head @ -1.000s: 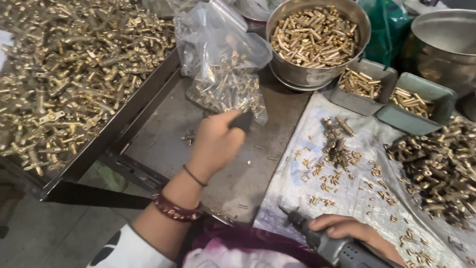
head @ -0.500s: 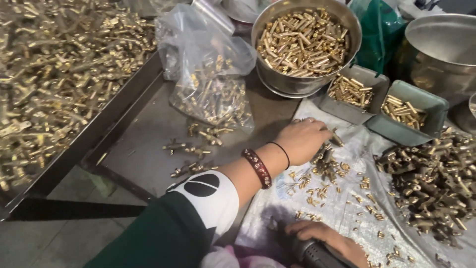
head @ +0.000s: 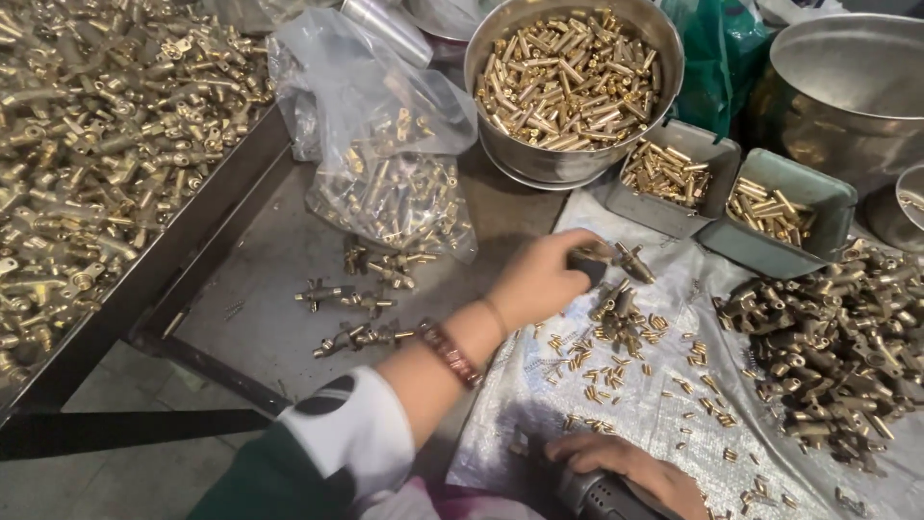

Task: Assembling small brass components using a pneumatic screwdriver in an industrial workshop.

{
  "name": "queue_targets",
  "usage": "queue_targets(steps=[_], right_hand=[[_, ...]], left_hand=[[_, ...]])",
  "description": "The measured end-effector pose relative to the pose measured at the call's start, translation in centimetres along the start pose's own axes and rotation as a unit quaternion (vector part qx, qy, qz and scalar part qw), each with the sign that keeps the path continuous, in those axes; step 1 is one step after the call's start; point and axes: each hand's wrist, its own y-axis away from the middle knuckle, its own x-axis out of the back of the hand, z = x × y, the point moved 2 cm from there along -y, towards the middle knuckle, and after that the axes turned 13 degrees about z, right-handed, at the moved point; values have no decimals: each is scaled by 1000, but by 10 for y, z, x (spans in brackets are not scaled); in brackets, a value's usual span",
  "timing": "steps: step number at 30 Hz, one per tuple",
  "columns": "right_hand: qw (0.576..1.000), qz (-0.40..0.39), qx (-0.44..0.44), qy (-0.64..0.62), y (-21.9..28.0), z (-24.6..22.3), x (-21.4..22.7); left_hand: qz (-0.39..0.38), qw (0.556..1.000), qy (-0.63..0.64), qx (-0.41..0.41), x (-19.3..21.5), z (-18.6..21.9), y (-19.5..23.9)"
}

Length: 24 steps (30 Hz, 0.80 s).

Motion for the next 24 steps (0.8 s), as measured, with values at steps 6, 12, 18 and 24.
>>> queue_targets(steps=[6, 12, 18, 24], right_hand=[[981, 170, 70, 66, -8, -46, -15], [946, 238, 24, -218, 6, -60, 18], [966, 154, 25, -205, 9, -77, 18], [947, 224, 28, -229, 20, -73, 12]], left_hand=[[70, 810, 402, 421, 23, 3, 84], [13, 694, 461, 553, 39, 70, 107], [-30, 687, 513, 514, 40, 98, 109], [-17, 683, 526, 506, 63, 121, 106]])
